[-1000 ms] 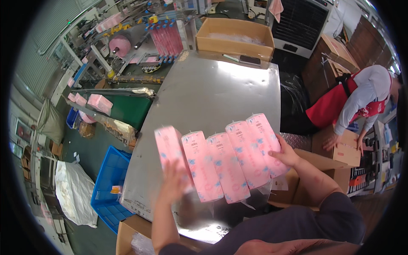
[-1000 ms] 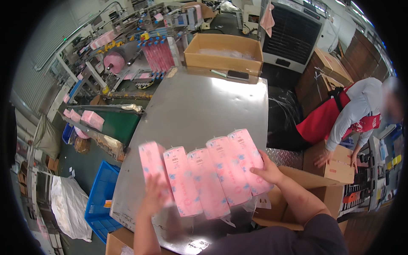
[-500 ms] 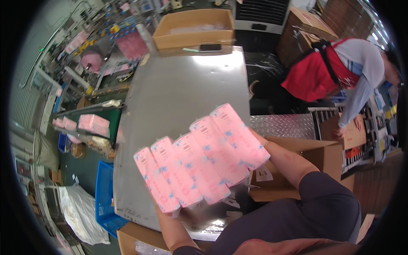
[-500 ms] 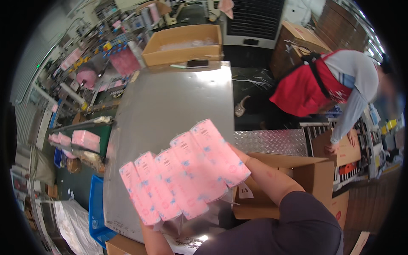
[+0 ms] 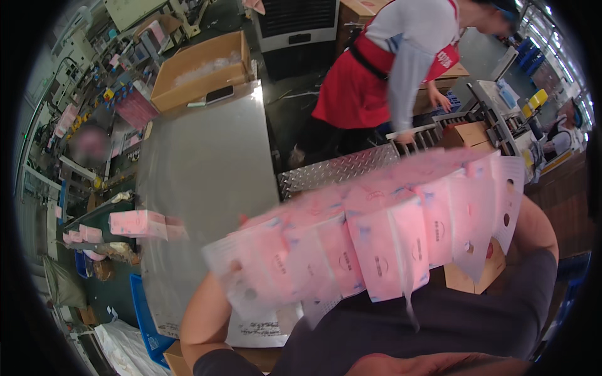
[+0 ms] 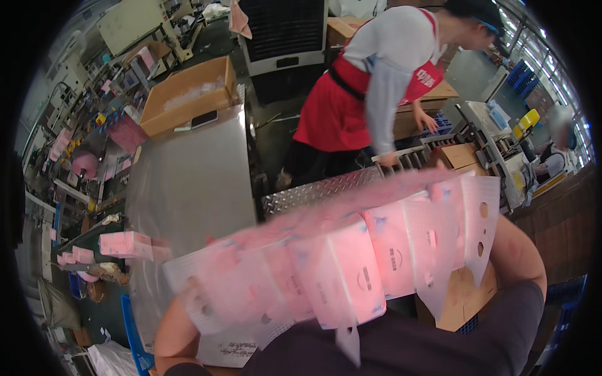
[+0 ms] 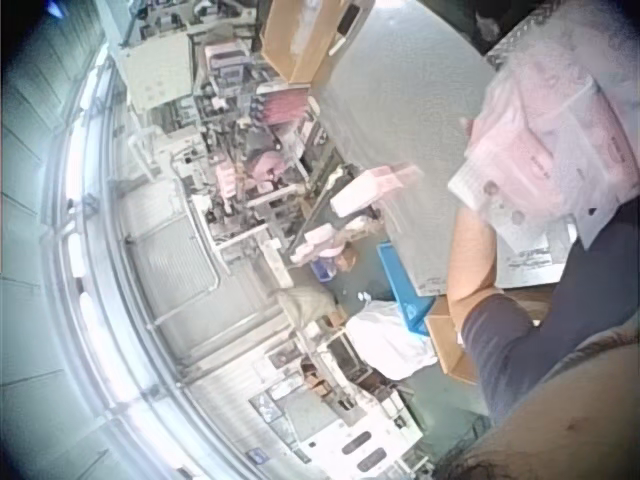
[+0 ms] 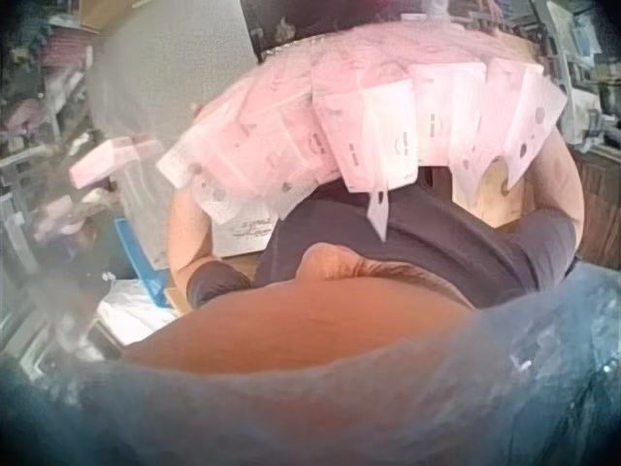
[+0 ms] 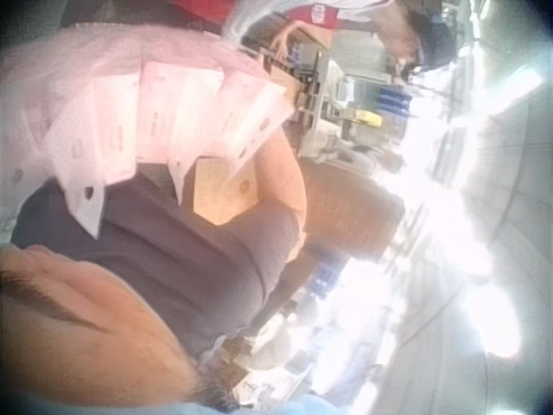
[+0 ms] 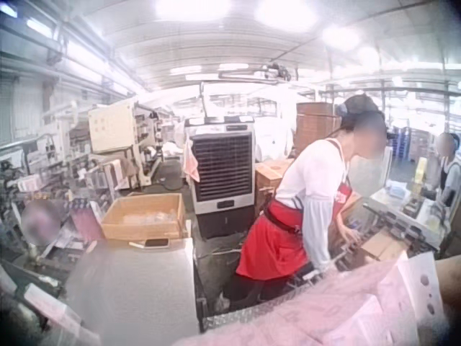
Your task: The person packs pink wrapped items into cardboard boxes and pushes the boxes onto a conveyor belt.
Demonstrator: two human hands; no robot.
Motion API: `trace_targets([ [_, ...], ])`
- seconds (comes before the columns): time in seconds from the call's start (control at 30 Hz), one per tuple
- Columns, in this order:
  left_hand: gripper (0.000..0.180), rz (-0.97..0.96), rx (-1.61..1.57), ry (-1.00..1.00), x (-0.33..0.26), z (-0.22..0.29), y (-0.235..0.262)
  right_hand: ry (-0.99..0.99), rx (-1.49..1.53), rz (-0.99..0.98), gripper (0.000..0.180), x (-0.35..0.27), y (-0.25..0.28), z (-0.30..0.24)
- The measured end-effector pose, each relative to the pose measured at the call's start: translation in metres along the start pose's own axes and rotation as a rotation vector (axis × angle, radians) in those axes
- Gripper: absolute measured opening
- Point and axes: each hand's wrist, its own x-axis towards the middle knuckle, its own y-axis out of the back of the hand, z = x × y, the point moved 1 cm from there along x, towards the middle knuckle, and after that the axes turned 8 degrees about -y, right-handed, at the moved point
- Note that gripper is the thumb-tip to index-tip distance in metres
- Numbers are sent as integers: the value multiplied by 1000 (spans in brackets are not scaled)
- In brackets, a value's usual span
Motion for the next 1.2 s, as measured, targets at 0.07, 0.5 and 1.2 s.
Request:
trace_targets([
  [0.07,66,-54,-19,222,46,-46,-26,-82,-55,79,43,8,60,19],
  [0.5,78,-598,2147,51,142,-149,-45,-272,-1537,289,87,205,139,199],
  [1.2,61,-255,1331,-272,131,-131,-33,322,-1814,-335,62,255,108,344],
])
